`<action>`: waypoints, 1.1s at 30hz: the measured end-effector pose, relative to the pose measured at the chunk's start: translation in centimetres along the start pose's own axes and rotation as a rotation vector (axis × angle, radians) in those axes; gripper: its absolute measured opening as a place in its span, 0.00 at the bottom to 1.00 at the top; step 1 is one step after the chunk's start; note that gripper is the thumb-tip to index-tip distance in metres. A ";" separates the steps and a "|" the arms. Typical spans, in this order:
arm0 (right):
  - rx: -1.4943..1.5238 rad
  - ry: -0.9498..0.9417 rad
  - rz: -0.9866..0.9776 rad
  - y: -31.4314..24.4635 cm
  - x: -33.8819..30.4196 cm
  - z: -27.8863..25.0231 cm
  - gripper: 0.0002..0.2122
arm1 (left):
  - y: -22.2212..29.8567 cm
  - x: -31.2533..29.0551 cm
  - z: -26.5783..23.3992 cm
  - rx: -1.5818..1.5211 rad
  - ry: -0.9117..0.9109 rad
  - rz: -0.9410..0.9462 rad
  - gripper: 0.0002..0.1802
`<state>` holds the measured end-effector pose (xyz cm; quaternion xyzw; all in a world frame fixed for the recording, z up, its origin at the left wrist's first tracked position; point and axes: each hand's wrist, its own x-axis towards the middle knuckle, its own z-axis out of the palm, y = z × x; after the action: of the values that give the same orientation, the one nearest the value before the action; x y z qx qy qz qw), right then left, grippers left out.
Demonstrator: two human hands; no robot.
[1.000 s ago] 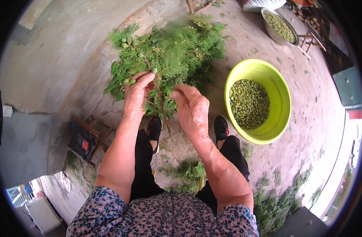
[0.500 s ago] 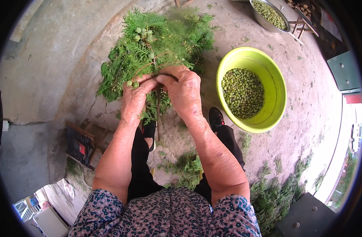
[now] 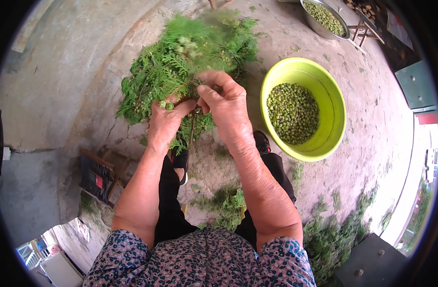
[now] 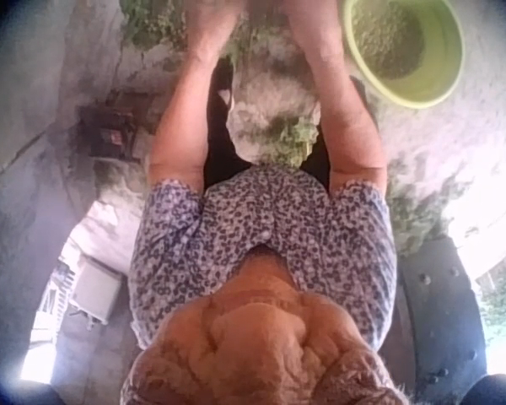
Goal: The person picks small green cones from a coniferous branch by hand and places them into a green bucket. They rotate the branch to access different clusters of cones and pick up a few that fall onto the concrete floor.
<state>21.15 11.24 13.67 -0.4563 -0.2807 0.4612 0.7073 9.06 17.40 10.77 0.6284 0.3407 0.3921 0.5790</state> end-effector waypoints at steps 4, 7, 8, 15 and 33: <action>-0.684 0.024 -0.401 0.4 0.0 0.3 0.10 | 0.5 -0.4 0.9 0.074 -0.047 0.003 0.02; -0.721 0.059 -0.413 0.9 0.3 0.0 0.09 | 0.1 -0.2 0.6 0.067 -0.074 -0.072 0.03; -0.721 0.070 -0.398 0.9 0.3 0.0 0.09 | 0.1 -0.2 0.5 0.104 -0.095 -0.102 0.03; -0.894 0.058 -0.336 0.9 0.2 -0.4 0.09 | 1.1 -0.1 0.6 0.303 -0.112 -0.101 0.05; -0.511 0.121 -0.056 1.4 -0.4 0.7 0.05 | 1.4 -0.1 0.8 -0.351 0.174 -0.105 0.05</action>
<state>19.89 11.34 12.70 -0.6389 -0.3578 0.3276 0.5971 9.65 16.84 12.12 0.4629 0.3480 0.4678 0.6677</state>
